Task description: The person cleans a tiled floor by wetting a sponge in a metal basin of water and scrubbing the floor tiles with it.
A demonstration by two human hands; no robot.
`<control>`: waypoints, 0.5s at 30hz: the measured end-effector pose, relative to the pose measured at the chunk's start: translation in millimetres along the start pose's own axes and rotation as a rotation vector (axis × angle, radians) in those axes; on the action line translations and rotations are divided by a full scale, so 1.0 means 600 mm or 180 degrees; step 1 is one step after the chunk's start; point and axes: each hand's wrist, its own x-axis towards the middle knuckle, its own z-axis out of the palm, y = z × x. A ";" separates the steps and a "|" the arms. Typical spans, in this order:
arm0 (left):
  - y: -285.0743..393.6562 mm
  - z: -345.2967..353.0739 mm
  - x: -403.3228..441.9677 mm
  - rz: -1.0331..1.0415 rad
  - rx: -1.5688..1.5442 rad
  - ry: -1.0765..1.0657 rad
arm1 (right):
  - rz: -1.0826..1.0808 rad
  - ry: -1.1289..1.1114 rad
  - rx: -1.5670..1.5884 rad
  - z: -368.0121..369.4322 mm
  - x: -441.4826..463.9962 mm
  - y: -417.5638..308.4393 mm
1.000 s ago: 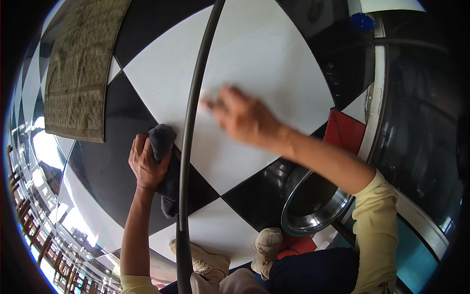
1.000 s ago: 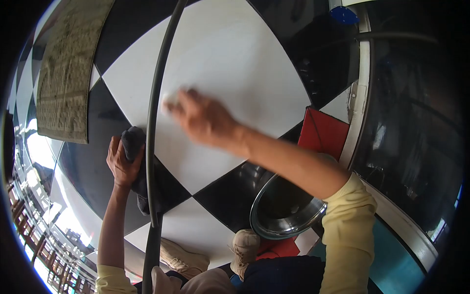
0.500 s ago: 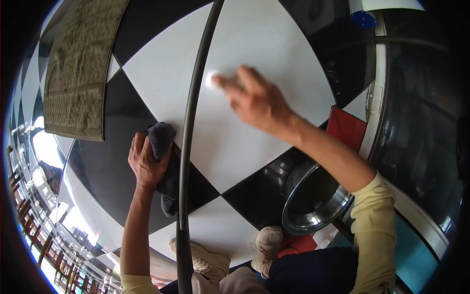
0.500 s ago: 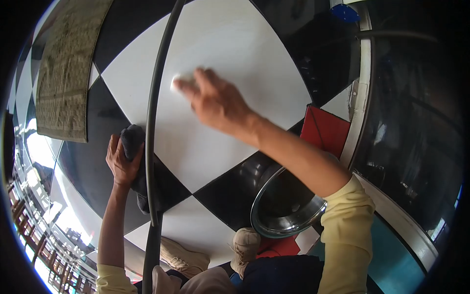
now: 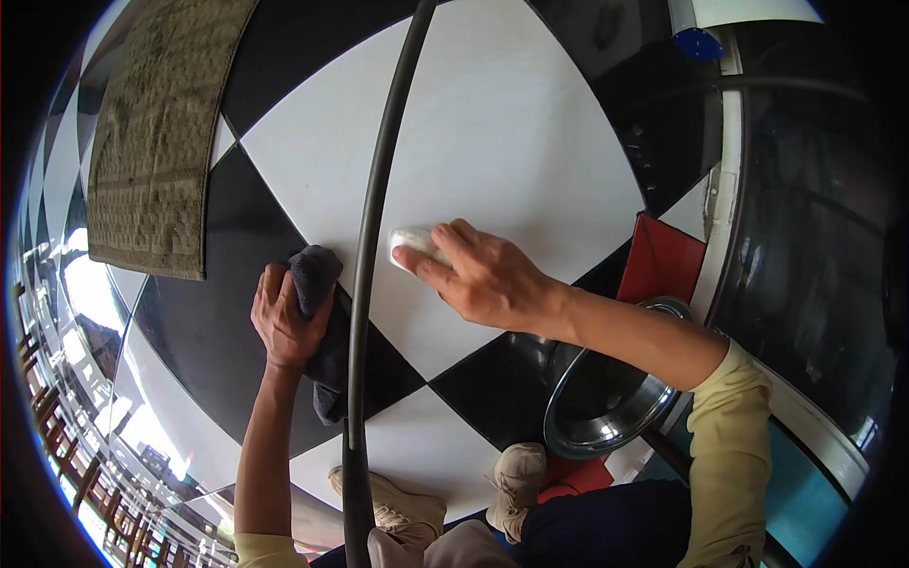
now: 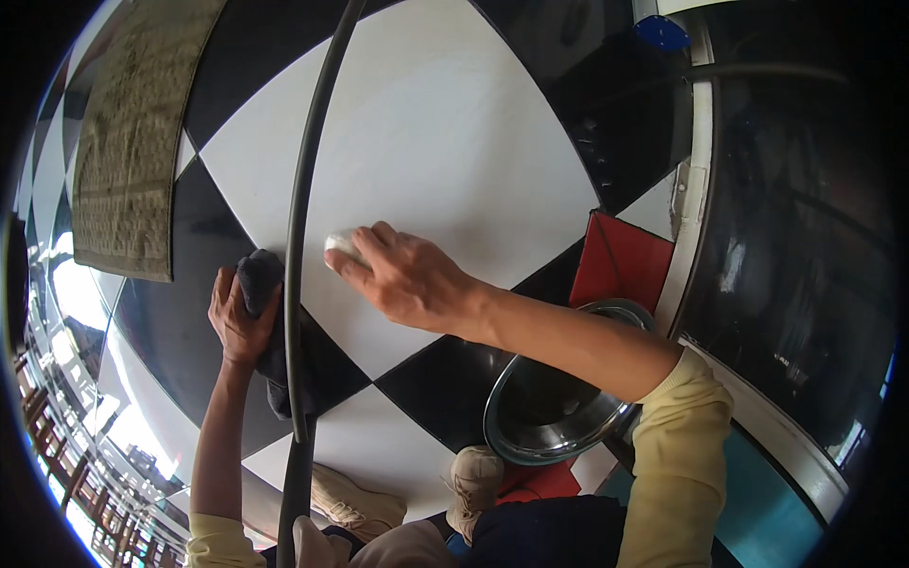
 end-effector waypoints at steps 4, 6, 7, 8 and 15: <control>-0.007 0.001 -0.006 -0.0051 -0.0009 -0.0129 | 0.1014 -0.0178 -0.0228 -0.051 0.032 0.084; -0.007 0.001 -0.004 -0.0033 -0.0027 -0.0116 | 0.0960 -0.0040 -0.0289 -0.052 0.033 0.098; -0.006 0.001 -0.003 -0.0035 -0.0036 -0.0094 | 0.0865 -0.0092 -0.0253 -0.044 0.023 0.079; -0.006 0.001 -0.004 -0.0041 -0.0039 -0.0084 | 0.0566 -0.0143 -0.0184 -0.031 0.009 0.051; -0.007 0.001 -0.005 -0.0052 -0.0027 -0.0106 | 0.1146 -0.0072 -0.0326 -0.065 0.030 0.104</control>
